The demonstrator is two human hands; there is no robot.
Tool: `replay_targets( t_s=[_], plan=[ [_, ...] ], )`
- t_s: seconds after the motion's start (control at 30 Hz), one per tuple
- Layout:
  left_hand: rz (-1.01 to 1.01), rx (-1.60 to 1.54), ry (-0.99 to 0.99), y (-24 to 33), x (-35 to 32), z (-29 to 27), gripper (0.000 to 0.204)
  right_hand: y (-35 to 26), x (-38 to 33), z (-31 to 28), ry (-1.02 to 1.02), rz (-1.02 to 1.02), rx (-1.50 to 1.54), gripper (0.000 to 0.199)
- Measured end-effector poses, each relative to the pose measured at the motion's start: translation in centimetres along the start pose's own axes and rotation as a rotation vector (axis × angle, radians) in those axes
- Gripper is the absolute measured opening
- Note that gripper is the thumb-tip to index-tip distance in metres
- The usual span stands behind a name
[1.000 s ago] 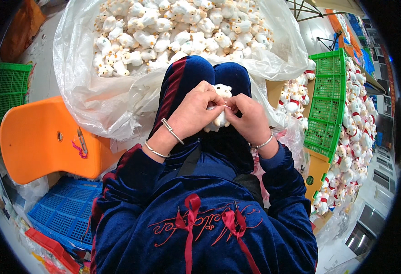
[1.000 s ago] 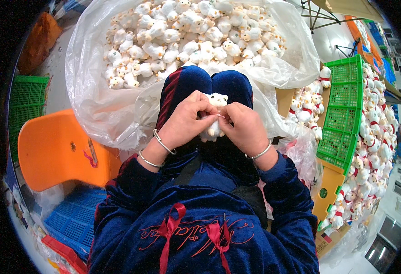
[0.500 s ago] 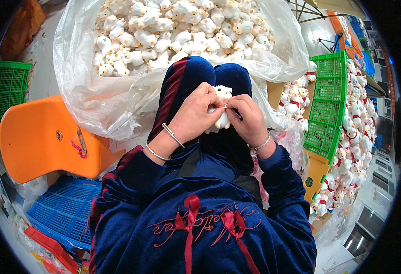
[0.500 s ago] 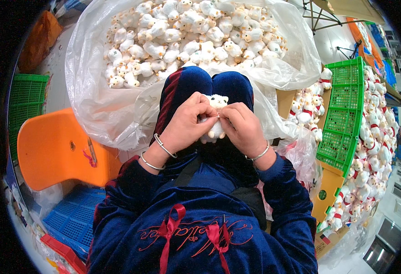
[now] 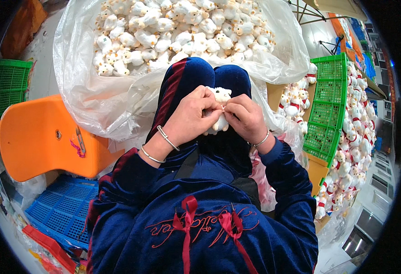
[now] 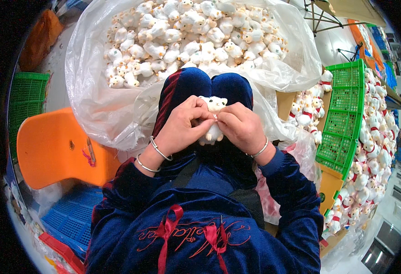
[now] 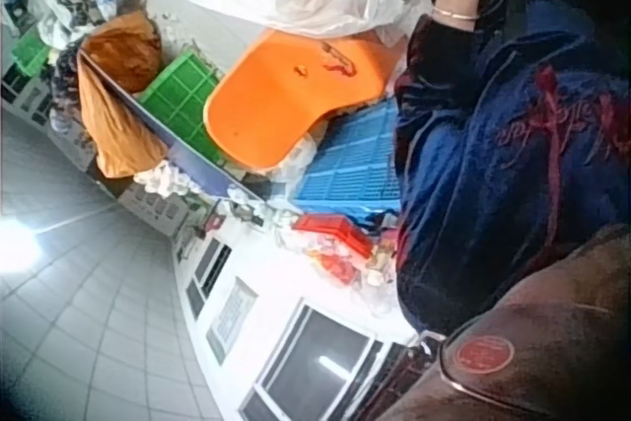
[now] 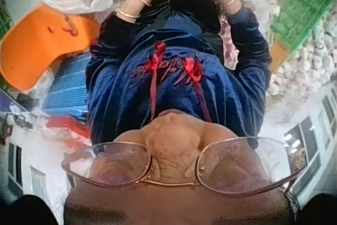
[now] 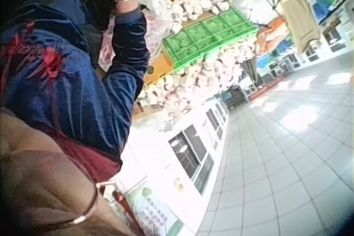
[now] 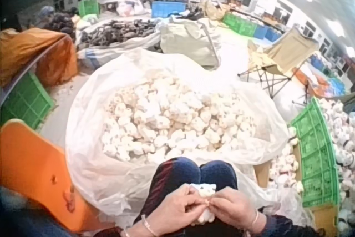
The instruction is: The person sits on the floor and ties red ribbons around the necks of small white plush toys. They pick up each toy, wrap the ribbon, tie a knot, and place the finished toy aside. The process is repeated for multiple toys.
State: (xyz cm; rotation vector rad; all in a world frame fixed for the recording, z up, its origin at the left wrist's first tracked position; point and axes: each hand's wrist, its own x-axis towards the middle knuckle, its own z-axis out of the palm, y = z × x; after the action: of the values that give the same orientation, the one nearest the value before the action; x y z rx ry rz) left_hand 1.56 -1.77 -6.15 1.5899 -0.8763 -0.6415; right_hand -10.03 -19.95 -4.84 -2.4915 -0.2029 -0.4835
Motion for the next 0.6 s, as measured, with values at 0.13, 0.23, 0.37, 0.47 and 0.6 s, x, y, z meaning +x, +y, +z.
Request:
replay_targets(
  t_s=[0.13, 0.23, 0.37, 0.47, 0.6],
  plan=[
    [0.092, 0.082, 0.054, -0.82, -0.06, 0.19, 0.009, 0.36, -0.38, 0.92, 0.062, -0.027, 0.020, 0.023],
    [0.083, 0.088, 0.060, -0.88, -0.15, 0.25, 0.009, 0.67, -0.43, 1.24, 0.083, -0.055, 0.046, 0.023],
    [0.040, 0.035, 0.033, -0.42, 0.04, -0.07, 0.009, 1.00, -0.46, 1.26, 0.086, -0.082, 0.056, 0.024],
    [0.014, -0.002, -0.009, -0.47, 0.30, -0.49, 0.009, 0.90, -0.28, 1.10, 0.076, -0.093, 0.056, 0.024],
    [0.073, -0.017, 0.023, -0.60, 0.32, -0.16, 0.008, 0.77, -0.06, 0.82, 0.059, -0.089, 0.049, 0.025]
  ],
)
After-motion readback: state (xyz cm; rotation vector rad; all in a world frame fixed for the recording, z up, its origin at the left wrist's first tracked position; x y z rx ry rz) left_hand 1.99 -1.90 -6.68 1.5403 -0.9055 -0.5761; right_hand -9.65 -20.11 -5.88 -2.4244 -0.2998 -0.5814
